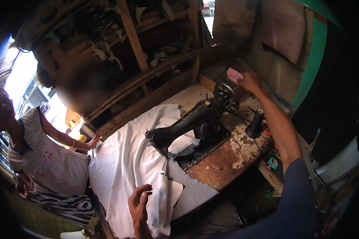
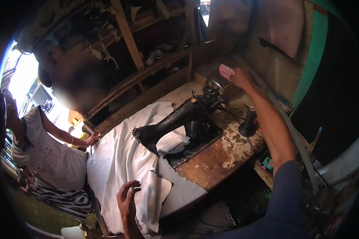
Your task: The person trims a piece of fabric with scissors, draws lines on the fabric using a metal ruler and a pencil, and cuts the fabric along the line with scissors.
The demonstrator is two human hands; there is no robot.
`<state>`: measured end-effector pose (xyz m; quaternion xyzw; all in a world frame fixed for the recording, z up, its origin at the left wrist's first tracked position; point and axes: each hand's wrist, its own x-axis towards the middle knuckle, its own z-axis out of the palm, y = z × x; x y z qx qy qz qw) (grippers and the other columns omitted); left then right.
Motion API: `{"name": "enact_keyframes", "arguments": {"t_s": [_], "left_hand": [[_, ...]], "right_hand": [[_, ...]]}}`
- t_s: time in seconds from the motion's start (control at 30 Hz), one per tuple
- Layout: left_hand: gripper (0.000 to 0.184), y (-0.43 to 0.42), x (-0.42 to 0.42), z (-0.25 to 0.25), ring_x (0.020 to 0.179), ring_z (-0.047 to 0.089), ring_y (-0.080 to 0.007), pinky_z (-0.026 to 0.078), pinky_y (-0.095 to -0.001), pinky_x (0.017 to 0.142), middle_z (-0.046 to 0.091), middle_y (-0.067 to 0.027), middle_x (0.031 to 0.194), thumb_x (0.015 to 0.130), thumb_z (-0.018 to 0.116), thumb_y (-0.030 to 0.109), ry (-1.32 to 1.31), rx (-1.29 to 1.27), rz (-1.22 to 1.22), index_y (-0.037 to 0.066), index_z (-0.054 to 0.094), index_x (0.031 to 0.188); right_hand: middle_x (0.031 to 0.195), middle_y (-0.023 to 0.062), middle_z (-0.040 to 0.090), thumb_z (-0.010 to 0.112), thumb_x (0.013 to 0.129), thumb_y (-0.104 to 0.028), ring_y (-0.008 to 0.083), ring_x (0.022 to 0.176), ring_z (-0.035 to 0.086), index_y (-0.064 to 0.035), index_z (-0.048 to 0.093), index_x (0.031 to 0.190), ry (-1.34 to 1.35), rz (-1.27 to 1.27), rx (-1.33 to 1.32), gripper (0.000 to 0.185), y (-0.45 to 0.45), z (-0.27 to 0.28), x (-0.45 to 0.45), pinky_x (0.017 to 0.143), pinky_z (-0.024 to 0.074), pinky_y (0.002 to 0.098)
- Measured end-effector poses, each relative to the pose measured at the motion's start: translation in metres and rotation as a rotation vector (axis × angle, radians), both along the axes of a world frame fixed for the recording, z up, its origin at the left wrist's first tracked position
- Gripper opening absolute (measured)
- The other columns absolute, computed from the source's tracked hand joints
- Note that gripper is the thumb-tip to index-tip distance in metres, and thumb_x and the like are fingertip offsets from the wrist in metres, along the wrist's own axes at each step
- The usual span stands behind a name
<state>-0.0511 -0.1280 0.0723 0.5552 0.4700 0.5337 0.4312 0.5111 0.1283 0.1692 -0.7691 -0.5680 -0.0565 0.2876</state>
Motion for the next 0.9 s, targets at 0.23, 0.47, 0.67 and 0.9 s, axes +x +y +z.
{"name": "enact_keyframes", "arguments": {"t_s": [0.23,0.47,0.67,0.9], "left_hand": [[0.031,0.069,-0.020,0.006,0.086,0.058,-0.0079,0.047,-0.0235,0.079,0.073,-0.0080,0.106,0.103,0.060,0.018,0.489,-0.001,0.001,-0.003,0.068,0.124],[0.041,0.151,0.004,-0.042,0.145,0.043,-0.0311,0.030,-0.0463,0.122,0.054,-0.0129,0.150,0.104,0.052,0.030,0.978,0.373,-0.258,0.019,0.059,0.143],[0.048,0.153,0.002,-0.035,0.156,0.023,-0.0251,0.010,-0.0502,0.128,0.032,-0.0035,0.167,0.107,0.040,0.040,1.296,0.237,-0.259,0.025,0.049,0.153],[0.050,0.153,-0.003,-0.031,0.156,0.023,-0.0248,0.011,-0.0494,0.128,0.033,-0.0032,0.167,0.107,0.043,0.042,1.261,0.215,-0.266,0.026,0.049,0.153]], "right_hand": [[0.112,0.0175,0.073,0.070,0.093,-0.032,0.0338,0.104,0.071,-0.0054,0.070,0.123,0.401,0.261,0.527,0.040,-0.057,0.026,-0.082,0.089,0.0548,0.0420],[0.117,0.0192,0.070,0.056,0.102,-0.030,0.0405,0.108,0.066,-0.0045,0.070,0.121,0.061,0.256,0.355,0.035,-0.050,0.003,-0.129,0.095,0.0506,0.0456],[0.124,0.0263,0.067,0.049,0.103,-0.034,0.0452,0.118,0.062,-0.0006,0.068,0.122,0.109,0.179,-0.173,0.043,0.021,0.031,-0.108,0.101,0.0478,0.0511],[0.107,0.0277,0.071,0.060,0.097,-0.025,0.0474,0.105,0.066,-0.0002,0.073,0.101,-0.232,-0.124,-0.203,0.029,-0.119,0.026,-0.117,0.090,0.0510,0.0567]]}}
